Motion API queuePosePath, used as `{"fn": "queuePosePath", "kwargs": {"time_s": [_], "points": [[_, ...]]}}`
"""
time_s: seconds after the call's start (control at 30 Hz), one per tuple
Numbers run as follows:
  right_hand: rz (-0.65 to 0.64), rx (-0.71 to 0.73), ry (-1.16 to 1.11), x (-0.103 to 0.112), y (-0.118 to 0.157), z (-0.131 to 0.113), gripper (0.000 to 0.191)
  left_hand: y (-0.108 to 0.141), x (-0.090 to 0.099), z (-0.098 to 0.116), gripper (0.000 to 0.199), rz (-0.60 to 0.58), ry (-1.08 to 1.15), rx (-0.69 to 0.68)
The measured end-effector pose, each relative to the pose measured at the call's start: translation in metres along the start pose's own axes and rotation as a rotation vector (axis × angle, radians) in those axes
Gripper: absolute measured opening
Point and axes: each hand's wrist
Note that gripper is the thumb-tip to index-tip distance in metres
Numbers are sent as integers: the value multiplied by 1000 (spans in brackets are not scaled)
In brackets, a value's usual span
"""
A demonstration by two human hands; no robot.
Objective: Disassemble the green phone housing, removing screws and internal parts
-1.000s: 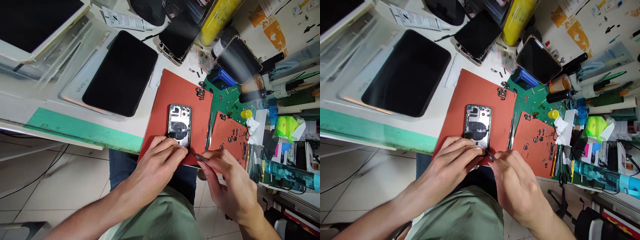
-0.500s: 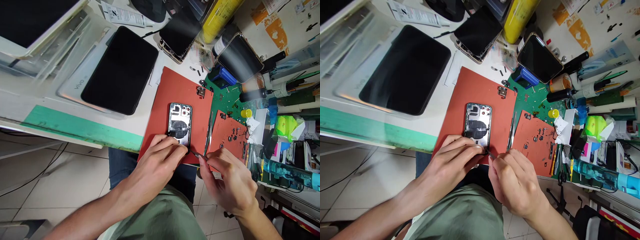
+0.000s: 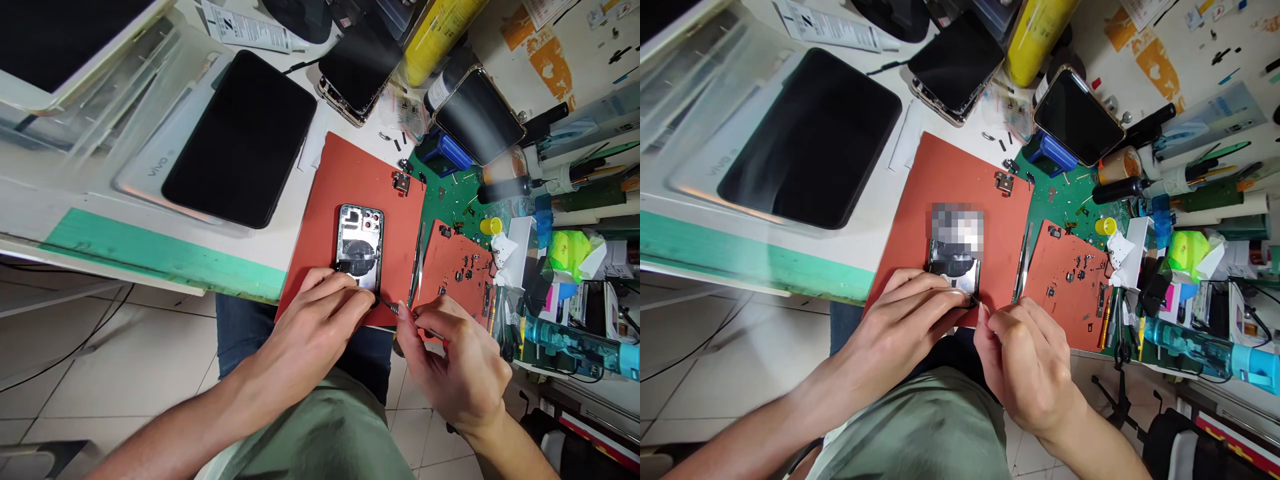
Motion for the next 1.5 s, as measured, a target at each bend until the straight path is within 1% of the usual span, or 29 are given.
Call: {"fn": "queuePosePath", "kwargs": {"time_s": [0.2,0.33,0.4,0.5,0.57,0.67,0.87,0.93,1.03,1.13,1.17,1.27,1.33,1.37,1.43,1.5], "points": [[11,-41,81,-2,-2,-5,29,1,-1,-1,36,-8,-5,2],[-7,-36,90,2,3,-3,22,0,0,-1,34,-2,7,-1],[-3,-47,66,4,8,-2,22,0,1,-1,32,-11,15,-5],[21,-134,43,7,20,-1,22,1,2,-1,29,-22,11,-13],[42,-184,78,7,28,1,20,1,2,-1,27,-23,4,-7],[56,-197,114,5,36,2,19,0,2,0,24,-23,8,-2],[56,-213,97,3,35,1,18,0,2,-1,24,-36,19,-9],[29,-219,97,3,33,0,18,1,2,-2,23,-39,19,-11],[-1,-200,92,4,31,0,18,1,1,-2,23,-41,22,-6],[-6,-150,96,7,30,0,18,1,1,-2,24,-39,29,3],[-29,-131,87,9,30,0,17,2,1,-2,25,-41,33,4],[-193,-91,-22,17,27,0,14,3,-1,-3,27,-34,34,7],[-288,-76,-120,21,24,1,22,4,-2,-3,29,-21,34,10],[-304,-66,-155,22,23,1,26,4,-2,-3,30,-17,35,10],[-260,-30,-171,21,19,3,27,4,-3,-4,32,-14,37,8],[-152,17,-117,16,16,4,26,4,-4,-4,30,-12,31,6]]}}
Point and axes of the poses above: each hand's wrist, its own y-axis away from the middle knuckle, its own x-axis out of the back of the hand, z = x × y, and after that the axes turned 5 degrees about y, right-handed
